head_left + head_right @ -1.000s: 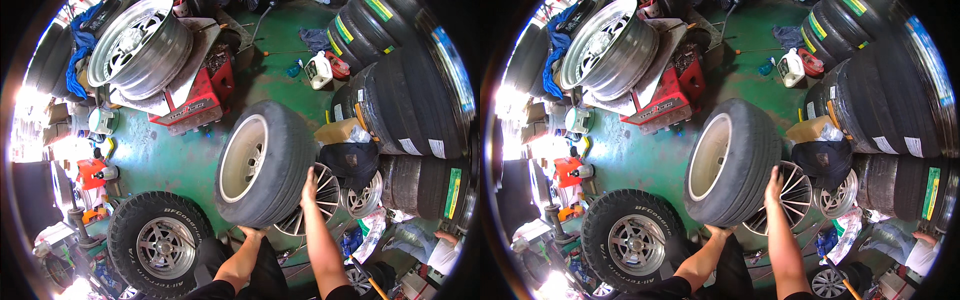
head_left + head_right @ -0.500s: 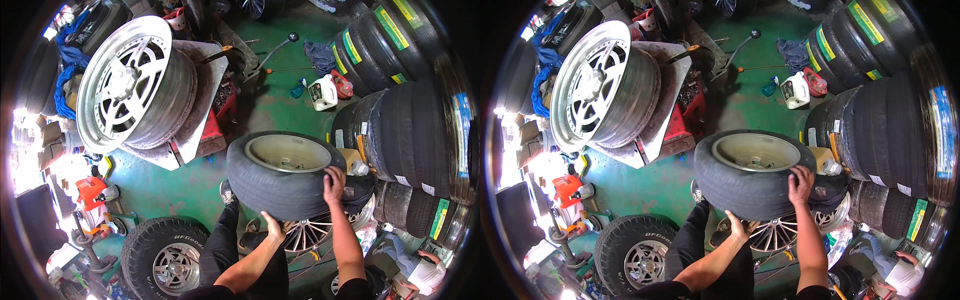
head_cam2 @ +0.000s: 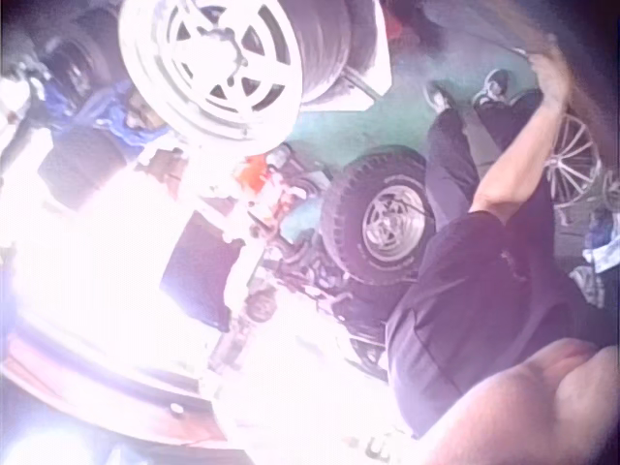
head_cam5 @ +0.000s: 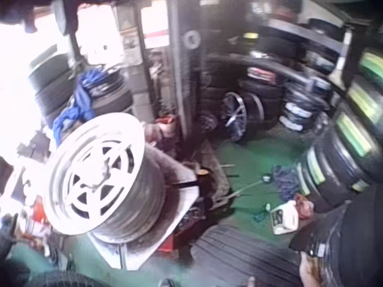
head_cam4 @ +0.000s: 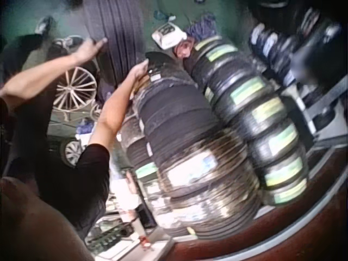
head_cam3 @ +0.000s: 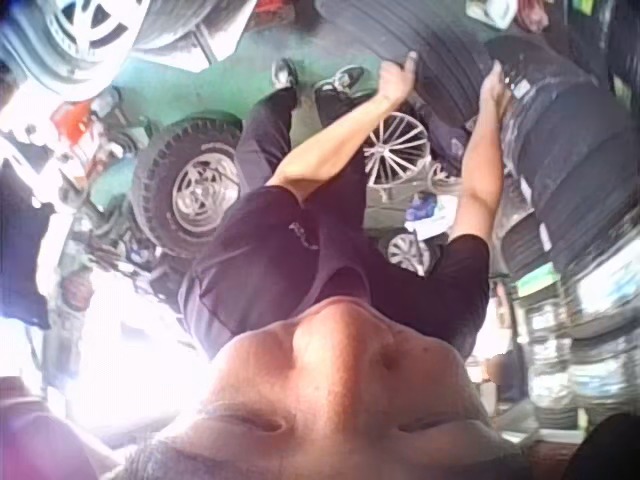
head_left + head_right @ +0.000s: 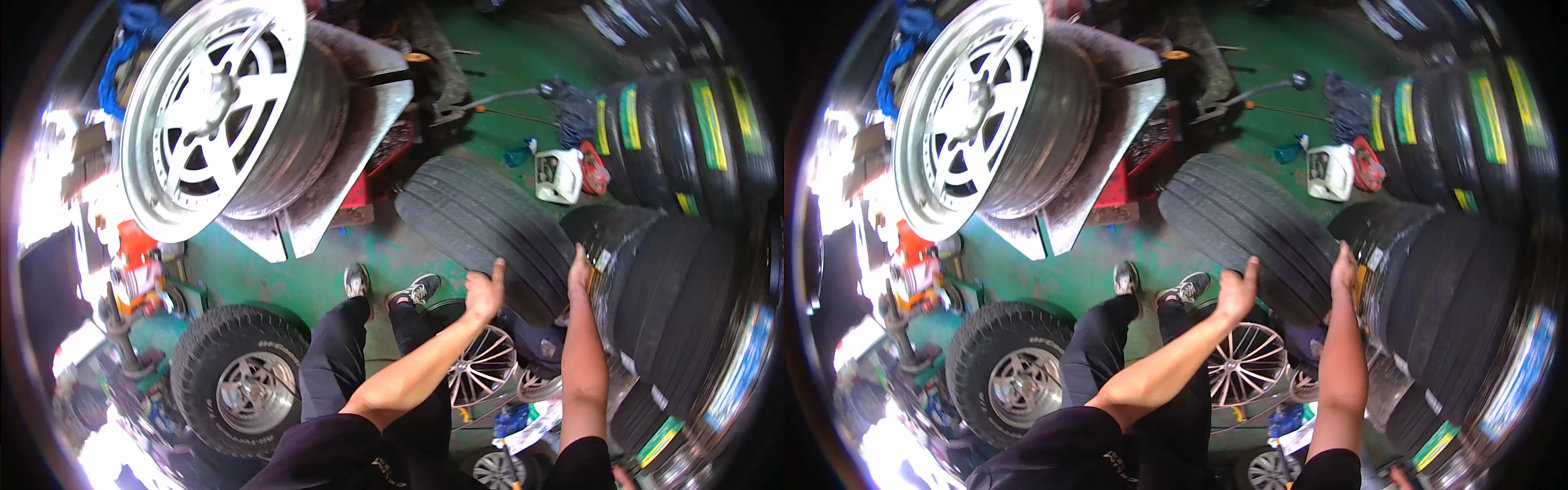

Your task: The person rolls a tire across the garage floor and places it onto a tire mounting machine. They then use a metal bar to press the tire bead onto the rim and rotate the wheel to seat the tire. Finally, the person removes the mounted tire from the machine and carries it toward a vehicle.

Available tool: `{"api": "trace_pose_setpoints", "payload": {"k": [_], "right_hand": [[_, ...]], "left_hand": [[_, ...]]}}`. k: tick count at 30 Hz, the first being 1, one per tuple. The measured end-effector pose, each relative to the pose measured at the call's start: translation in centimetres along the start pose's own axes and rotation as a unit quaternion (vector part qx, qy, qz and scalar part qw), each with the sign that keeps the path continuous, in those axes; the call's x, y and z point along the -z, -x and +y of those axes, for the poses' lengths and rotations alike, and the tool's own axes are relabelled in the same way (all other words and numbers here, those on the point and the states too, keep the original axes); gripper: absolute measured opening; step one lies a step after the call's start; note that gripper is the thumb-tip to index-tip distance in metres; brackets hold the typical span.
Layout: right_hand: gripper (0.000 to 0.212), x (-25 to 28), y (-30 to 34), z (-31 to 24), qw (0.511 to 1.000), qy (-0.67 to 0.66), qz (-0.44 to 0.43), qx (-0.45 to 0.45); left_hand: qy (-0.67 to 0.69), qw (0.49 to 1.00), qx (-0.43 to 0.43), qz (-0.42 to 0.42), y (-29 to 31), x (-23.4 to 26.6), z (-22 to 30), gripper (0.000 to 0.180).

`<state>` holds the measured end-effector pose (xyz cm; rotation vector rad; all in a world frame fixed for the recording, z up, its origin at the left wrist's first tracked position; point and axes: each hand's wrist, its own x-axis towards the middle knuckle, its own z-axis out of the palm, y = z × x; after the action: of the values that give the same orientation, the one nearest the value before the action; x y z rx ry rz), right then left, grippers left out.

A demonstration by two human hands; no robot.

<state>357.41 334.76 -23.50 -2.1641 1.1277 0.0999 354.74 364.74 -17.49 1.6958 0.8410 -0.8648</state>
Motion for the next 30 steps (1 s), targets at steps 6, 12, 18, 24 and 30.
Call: {"api": "trace_pose_setpoints", "payload": {"k": [6, 12, 18, 24, 30], "right_hand": [[0.072, 0.8, 3.8, -0.4, 0.997, -0.071, 0.032, -0.02], [0.072, -1.2, 10.9, 2.3, 0.971, -0.161, 0.103, -0.142], [0.075, -0.8, 11.2, 1.7, 0.894, -0.328, 0.017, -0.305], [0.08, -0.8, 10.5, 1.9, 0.926, -0.289, -0.039, -0.24], [0.088, -0.8, 10.8, 4.5, 0.874, -0.371, -0.164, -0.266]], "left_hand": [[-0.039, 0.995, -0.089, -0.02, 1.2, 1.9, 0.6, 0.086], [-0.137, 0.981, -0.124, -0.066, -0.9, 6.6, 4.2, 0.074], [0.117, 0.958, -0.24, -0.105, -4.0, 2.5, 3.9, 0.056], [0.029, 0.992, -0.126, 0.001, -5.8, -0.7, -8.1, 0.065], [0.098, 0.992, -0.075, -0.02, -10.1, -1.4, -14.5, 0.084]]}}
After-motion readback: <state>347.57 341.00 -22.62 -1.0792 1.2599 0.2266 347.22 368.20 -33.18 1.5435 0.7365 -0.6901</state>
